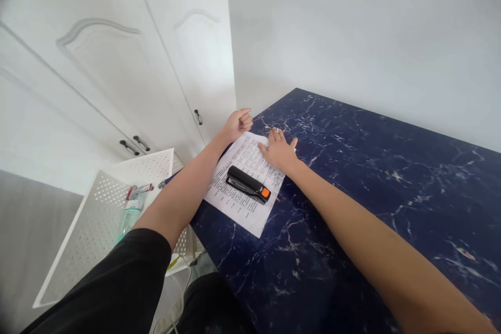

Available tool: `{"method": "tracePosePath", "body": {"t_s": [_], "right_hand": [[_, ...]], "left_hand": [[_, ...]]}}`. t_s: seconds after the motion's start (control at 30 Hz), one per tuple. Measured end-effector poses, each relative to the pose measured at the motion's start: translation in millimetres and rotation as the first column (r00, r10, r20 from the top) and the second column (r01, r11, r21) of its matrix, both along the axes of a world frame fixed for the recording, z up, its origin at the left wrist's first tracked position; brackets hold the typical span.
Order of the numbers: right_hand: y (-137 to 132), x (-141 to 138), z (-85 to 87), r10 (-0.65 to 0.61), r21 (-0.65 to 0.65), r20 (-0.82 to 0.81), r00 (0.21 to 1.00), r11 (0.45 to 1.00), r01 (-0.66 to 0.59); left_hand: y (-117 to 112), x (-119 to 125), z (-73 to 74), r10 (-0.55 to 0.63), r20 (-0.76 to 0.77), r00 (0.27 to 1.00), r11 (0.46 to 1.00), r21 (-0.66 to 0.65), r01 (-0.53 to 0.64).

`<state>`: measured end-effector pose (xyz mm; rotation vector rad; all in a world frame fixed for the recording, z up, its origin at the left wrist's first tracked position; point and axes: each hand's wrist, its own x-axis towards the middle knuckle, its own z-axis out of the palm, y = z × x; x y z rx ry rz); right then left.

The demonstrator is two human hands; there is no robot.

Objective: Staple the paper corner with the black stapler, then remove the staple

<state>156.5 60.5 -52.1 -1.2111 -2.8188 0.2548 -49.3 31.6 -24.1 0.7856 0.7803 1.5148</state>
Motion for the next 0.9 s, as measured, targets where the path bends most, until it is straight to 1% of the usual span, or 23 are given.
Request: {"method": "tracePosePath", "body": {"t_s": [0.1, 0.17, 0.27, 0.33, 0.43, 0.5, 0.7, 0.8, 0.9], "right_hand": [[-2, 3, 3.5, 0.048, -0.011, -0.007, 0.999, 0.999, -0.048], [-5, 8, 5.0, 0.065, -0.004, -0.031, 0.997, 0.998, -0.065], [-10, 13, 5.6, 0.032, 0.03, -0.1, 0.994, 0.999, -0.029], [-12, 16, 5.2, 0.015, 0.04, -0.136, 0.991, 0.999, -0.01], [-12, 17, 4.2, 0.046, 0.037, -0.156, 0.987, 0.998, -0.041], [-11, 18, 3.5, 0.05, 0.025, -0.163, 0.985, 0.999, -0.046], [-6, 13, -0.6, 0.035, -0.008, -0.172, 0.984, 0.999, -0.037], [-4, 12, -2.0, 0.035, -0.008, -0.181, 0.983, 0.999, -0.037], [-3, 15, -1.2, 0.05, -0.008, -0.192, 0.98, 0.999, -0.053]], "left_hand": [[0, -3, -2.2, 0.036, -0.116, 0.993, 0.999, -0.025, -0.04], [-1, -8, -3.8, 0.073, -0.208, 0.975, 0.997, -0.01, -0.077], [-4, -14, -6.1, 0.136, -0.297, 0.945, 0.99, -0.002, -0.143], [-5, -15, -6.9, 0.165, -0.313, 0.935, 0.981, -0.047, -0.189], [-5, -11, -6.6, 0.239, -0.32, 0.917, 0.955, -0.094, -0.282], [-5, -9, -6.5, 0.274, -0.342, 0.899, 0.944, -0.082, -0.319], [2, -8, -10.3, 0.346, -0.388, 0.854, 0.928, 0.006, -0.373], [7, -8, -11.1, 0.374, -0.388, 0.842, 0.914, 0.002, -0.405], [11, -7, -10.2, 0.424, -0.341, 0.839, 0.891, -0.01, -0.454]]}}
